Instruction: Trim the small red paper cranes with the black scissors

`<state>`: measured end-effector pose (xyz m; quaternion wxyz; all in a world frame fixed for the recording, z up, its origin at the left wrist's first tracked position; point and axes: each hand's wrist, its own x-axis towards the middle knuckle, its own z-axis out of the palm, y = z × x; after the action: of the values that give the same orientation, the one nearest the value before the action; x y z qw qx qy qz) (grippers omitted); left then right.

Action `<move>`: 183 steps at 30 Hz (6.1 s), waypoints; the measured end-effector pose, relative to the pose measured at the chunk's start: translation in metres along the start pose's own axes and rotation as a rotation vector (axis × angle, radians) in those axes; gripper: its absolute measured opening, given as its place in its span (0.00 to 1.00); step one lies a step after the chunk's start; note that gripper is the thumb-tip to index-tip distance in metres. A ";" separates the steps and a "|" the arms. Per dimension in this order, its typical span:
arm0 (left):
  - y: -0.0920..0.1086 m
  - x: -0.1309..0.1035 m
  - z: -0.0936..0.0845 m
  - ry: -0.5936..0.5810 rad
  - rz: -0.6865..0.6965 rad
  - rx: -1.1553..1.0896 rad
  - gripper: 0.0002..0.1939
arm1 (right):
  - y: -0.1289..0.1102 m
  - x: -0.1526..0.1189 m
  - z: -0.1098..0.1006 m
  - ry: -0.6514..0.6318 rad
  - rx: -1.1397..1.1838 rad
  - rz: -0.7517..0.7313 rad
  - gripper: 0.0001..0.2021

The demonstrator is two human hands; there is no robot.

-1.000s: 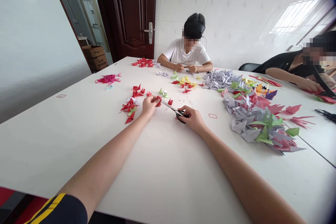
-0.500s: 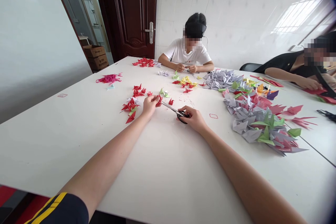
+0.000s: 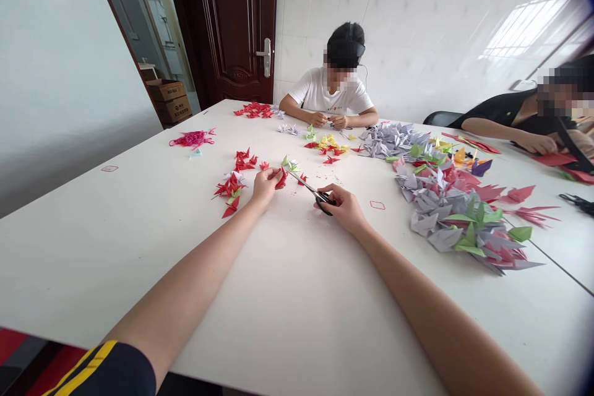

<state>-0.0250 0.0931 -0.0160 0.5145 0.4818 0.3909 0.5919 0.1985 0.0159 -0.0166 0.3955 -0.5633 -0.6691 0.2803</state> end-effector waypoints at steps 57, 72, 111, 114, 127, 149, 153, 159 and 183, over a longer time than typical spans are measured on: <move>0.003 -0.002 0.001 0.009 -0.024 0.015 0.11 | -0.006 -0.001 0.000 -0.059 -0.070 0.013 0.18; 0.004 -0.002 0.002 0.013 -0.020 0.014 0.10 | -0.005 0.001 0.000 -0.060 -0.094 0.004 0.18; 0.000 0.000 0.000 0.006 -0.027 0.042 0.12 | -0.005 0.001 0.000 -0.060 -0.149 0.008 0.19; 0.000 0.000 0.000 0.002 -0.026 0.045 0.13 | -0.005 0.001 0.000 -0.060 -0.148 0.008 0.19; 0.001 0.000 0.001 -0.004 -0.032 0.062 0.11 | -0.007 0.001 0.000 -0.063 -0.155 0.016 0.19; 0.001 -0.001 0.000 0.003 -0.029 0.048 0.10 | -0.007 0.000 -0.001 -0.062 -0.138 0.015 0.19; 0.002 -0.001 0.001 0.010 -0.026 0.030 0.11 | -0.007 0.000 -0.001 -0.059 -0.103 0.011 0.19; 0.001 -0.002 0.000 -0.005 -0.001 0.030 0.12 | -0.006 0.000 -0.003 -0.069 0.024 0.010 0.15; -0.009 0.004 -0.004 0.019 -0.003 0.069 0.07 | 0.002 0.004 -0.001 0.030 -0.016 0.064 0.17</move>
<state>-0.0270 0.0987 -0.0246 0.4947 0.4932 0.4168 0.5816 0.1998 0.0198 -0.0166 0.3917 -0.5917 -0.6469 0.2793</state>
